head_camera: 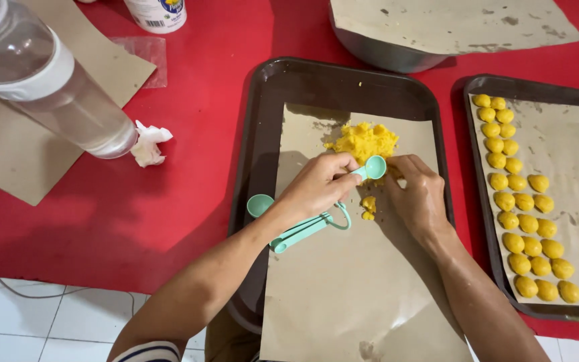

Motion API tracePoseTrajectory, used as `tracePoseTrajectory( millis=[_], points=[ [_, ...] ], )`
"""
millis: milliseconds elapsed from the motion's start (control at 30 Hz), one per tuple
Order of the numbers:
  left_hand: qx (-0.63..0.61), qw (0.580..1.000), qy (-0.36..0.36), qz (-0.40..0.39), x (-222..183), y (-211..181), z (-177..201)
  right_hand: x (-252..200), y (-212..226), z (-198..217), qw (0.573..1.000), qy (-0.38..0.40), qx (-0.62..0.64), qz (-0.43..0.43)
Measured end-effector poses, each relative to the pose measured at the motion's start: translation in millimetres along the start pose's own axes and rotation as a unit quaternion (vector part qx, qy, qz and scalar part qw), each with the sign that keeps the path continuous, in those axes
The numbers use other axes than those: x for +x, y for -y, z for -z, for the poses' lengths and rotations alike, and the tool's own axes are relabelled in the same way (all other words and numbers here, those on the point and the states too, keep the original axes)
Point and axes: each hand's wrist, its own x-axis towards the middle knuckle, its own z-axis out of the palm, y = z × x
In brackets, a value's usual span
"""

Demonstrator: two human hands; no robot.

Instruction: Portioning dough with a measuring spoon and shaping it into balls on a baking tray

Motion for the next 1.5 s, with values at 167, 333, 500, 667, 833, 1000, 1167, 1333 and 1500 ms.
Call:
tracePoseTrajectory(
  millis=[167, 333, 500, 667, 833, 1000, 1167, 1333, 1500],
  points=[
    [0.006, 1.0, -0.001, 0.004, 0, -4, 5, 5, 33, 21, 0.996, 0.029, 0.077, -0.045],
    [0.019, 1.0, 0.01, 0.009, 1, 0, 2, -4, -3, -1, 0.999, 0.03, -0.019, -0.022],
    [0.026, 1.0, 0.008, 0.015, -1, -3, 4, -1, -31, -10, 0.999, 0.019, -0.038, -0.009],
    [0.023, 0.999, 0.022, 0.022, 1, -3, 6, 16, -9, 37, 0.969, 0.065, 0.172, -0.166],
    [0.039, 0.998, 0.023, 0.035, -3, -4, 2, 33, 30, 68, 0.903, 0.089, 0.375, -0.188],
    [0.073, 0.996, 0.032, 0.041, -3, -5, 1, 38, 63, 71, 0.91, 0.11, 0.389, -0.094],
    [0.051, 0.998, 0.027, 0.03, 0, -3, 2, 33, 62, 59, 0.962, 0.088, 0.258, -0.006],
    [0.055, 0.998, 0.02, 0.037, 1, 1, 2, 31, 70, 69, 0.962, 0.114, 0.248, -0.018],
    [0.052, 0.997, 0.021, 0.047, 0, 0, 2, 24, 68, 65, 0.961, 0.094, 0.261, -0.022]
  ],
)
